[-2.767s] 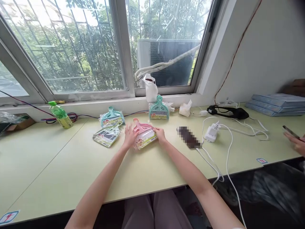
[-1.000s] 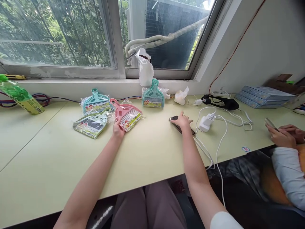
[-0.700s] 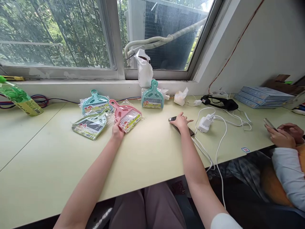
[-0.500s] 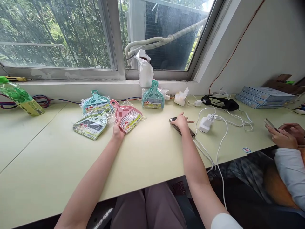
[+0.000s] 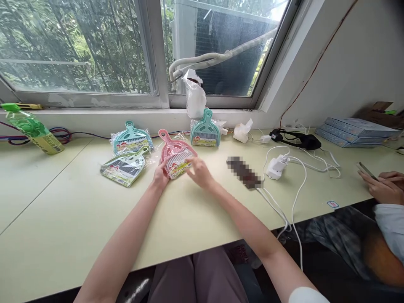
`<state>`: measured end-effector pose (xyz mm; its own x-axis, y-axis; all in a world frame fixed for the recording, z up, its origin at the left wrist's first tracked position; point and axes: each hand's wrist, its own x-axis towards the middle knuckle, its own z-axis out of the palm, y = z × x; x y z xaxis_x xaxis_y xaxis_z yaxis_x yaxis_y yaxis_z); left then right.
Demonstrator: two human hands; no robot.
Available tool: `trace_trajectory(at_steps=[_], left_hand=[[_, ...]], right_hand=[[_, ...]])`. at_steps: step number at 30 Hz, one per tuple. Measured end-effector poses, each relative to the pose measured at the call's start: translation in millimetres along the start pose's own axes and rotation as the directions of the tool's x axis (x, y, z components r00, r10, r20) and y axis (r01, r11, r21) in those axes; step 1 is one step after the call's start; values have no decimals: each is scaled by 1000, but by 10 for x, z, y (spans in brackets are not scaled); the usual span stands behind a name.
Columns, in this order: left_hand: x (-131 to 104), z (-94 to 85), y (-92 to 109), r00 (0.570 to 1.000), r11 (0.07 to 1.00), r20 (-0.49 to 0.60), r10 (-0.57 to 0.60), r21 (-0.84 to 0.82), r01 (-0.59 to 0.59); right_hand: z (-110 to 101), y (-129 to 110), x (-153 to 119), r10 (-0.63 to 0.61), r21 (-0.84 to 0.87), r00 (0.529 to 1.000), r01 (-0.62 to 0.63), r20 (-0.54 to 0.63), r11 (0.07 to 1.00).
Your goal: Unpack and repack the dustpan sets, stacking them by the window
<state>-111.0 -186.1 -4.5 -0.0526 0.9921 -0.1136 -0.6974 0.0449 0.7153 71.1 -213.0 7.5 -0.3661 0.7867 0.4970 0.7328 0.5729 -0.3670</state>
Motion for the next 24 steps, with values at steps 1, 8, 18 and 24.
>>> trace_trajectory(at_steps=[1,8,18,24], left_hand=[[-19,9,4,1000,1000,28,5,-8,-5],[-74,29,-38,998,1000,62,11,-24,-9],[-92,56,-34,996,1000,88,-11,-11,12],[-91,12,-1,954,953,212,-214,260,156]], right_hand=[[104,-125,-14,-65,4,998,65,26,998],[254,-116,-74,77,116,994,-86,78,990],[290,296,57,677,865,717,-436,166,250],[207,367,72,701,964,683,-266,204,-22]])
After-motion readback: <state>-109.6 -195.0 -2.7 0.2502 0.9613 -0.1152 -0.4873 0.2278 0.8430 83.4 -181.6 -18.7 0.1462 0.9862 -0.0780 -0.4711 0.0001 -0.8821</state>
